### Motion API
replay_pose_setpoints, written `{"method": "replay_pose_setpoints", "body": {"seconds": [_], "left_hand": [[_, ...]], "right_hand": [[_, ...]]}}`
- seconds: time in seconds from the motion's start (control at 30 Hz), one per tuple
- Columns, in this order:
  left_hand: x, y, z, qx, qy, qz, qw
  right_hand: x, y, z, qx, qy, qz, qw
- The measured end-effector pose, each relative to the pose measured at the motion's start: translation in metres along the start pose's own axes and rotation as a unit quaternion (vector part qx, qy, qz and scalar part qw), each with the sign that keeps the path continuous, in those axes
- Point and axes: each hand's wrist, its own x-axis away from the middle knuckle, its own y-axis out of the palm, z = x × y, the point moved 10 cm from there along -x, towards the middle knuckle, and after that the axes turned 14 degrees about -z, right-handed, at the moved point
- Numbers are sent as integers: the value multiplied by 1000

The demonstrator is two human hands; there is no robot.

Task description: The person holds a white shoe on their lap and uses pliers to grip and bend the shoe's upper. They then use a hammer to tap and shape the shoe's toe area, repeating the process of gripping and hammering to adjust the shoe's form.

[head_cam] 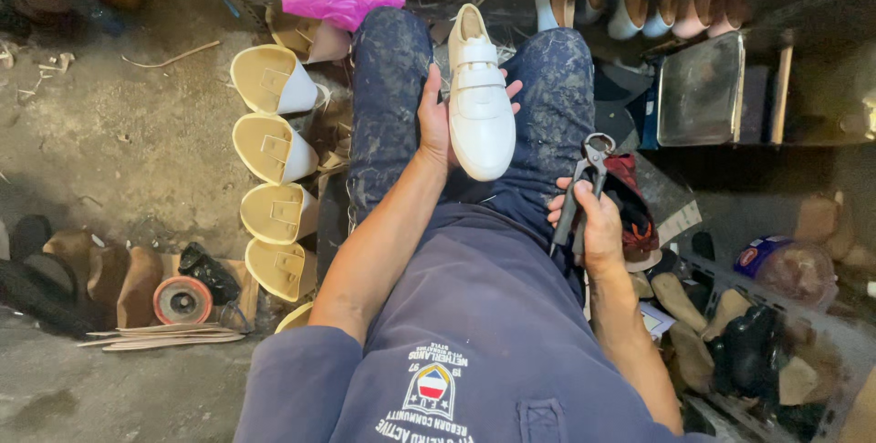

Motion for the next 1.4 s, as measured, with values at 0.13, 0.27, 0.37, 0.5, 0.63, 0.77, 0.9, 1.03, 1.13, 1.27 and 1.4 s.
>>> {"method": "replay_pose_setpoints", "body": {"seconds": [0.13,0.27,0.37,0.5,0.63,0.77,0.9,1.03,1.13,1.27,1.4], "left_hand": [[3,6,1,-6,4,9,1000],[1,11,-1,-10,6,2,1000],[2,12,1,-42,9,-38,998],[9,-24,10,-216,4,60,974],[48,148,8,-819,-48,97,564],[40,153,0,-937,-103,104,317],[3,132,28,-884,-27,69,461],[-4,141,-5,-840,-69,32,538],[-3,153,-26,-834,-93,17,544],[0,155,-42,-899,-92,37,427],[-1,161,-52,-924,-84,39,370]], "right_hand": [[-2,-1,6,9,-1,-13,1000],[3,5,2,-54,32,-12,998],[14,7,-13,-87,68,-34,993],[31,13,-56,-295,-18,-115,948],[28,45,-49,-263,23,-187,946],[6,44,-73,78,86,-78,990],[-20,64,-124,355,87,-149,919],[-45,64,-161,603,19,-158,782],[-54,66,-184,738,-19,-163,654],[-55,70,-207,856,-71,-160,486],[-60,77,-234,870,-40,-228,436]]}}
